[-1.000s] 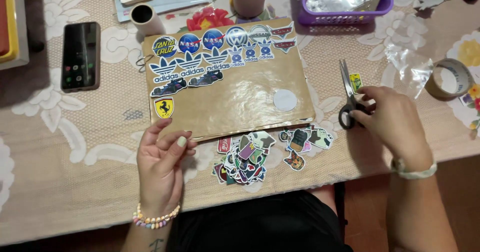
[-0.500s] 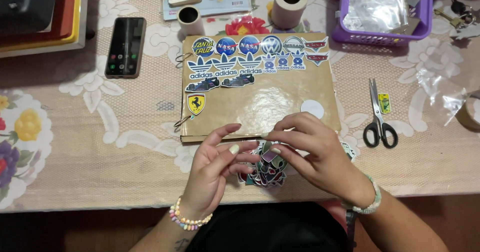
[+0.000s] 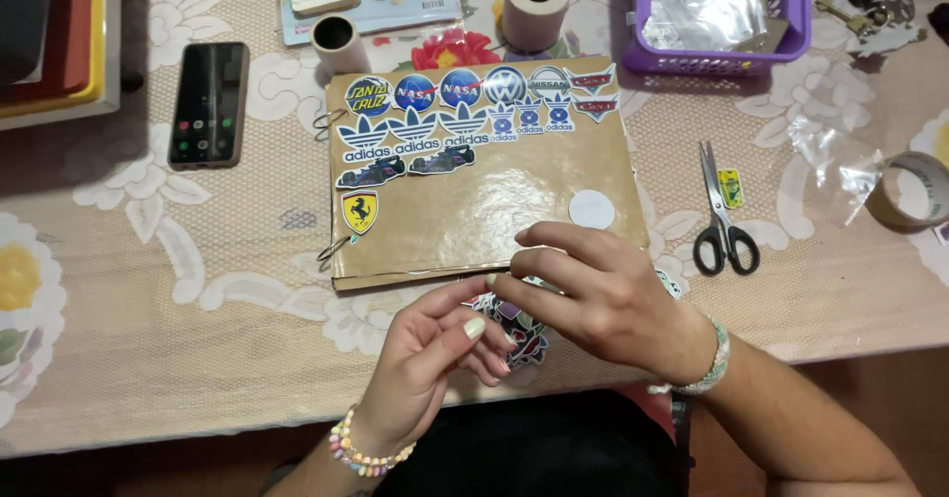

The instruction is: Decorating a brown folder by cutting double-sided tape with scissors and applying various stickers to the cover.

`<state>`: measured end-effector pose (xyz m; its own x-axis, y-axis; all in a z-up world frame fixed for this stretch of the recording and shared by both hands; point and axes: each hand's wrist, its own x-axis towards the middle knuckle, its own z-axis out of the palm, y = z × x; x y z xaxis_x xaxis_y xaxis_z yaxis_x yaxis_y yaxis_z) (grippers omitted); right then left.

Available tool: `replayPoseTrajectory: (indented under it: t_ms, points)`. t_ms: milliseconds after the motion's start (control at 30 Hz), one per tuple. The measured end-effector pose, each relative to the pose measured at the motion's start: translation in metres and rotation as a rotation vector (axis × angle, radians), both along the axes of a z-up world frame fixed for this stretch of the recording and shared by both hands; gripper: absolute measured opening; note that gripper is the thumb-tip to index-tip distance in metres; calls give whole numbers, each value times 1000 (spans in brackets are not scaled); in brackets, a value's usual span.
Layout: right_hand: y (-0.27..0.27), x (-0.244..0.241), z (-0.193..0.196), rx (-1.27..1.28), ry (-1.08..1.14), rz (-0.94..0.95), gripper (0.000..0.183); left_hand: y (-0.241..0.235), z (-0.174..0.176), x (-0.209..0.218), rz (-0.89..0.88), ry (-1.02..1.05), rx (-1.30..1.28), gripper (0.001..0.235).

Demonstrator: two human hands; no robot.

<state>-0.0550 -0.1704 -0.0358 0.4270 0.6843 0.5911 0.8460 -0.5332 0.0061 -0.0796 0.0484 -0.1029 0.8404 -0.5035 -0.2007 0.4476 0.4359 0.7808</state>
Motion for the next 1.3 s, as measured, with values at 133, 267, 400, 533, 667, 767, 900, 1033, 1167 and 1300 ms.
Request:
replayPoseTrajectory:
  t_ms: [133,267,400,533,667,767,900,1033,1167,1300]
  points:
    - [-14,-1,-9,-19,-41,27,20,-6,-2,0,-40,0,-21,48]
    - [-28,-1,-26,100,28,19,18,-14,3,-3,-124,-29,41,58]
    - [-71,15,-55,313,125,-264,17,-10,11,3,-60,-178,80,56]
    - [-94,27,-68,66,183,-280,24,4,1,1,25,-198,154,46]
    - [-106,29,-72,-109,64,-291,24,16,-9,2,126,-287,170,44]
    - [-109,29,-72,-160,54,-288,27,22,-11,1,187,-284,185,42]
    - [-111,35,-80,-221,113,-295,35,27,-15,0,233,-286,187,40]
    - [-115,35,-88,-161,200,-276,37,25,-12,2,246,-325,193,36]
    - [-99,11,-68,674,822,-329,38,13,6,11,296,-462,230,46]
    - [-60,-20,-56,1492,1287,-124,29,-13,39,26,301,-765,476,26]
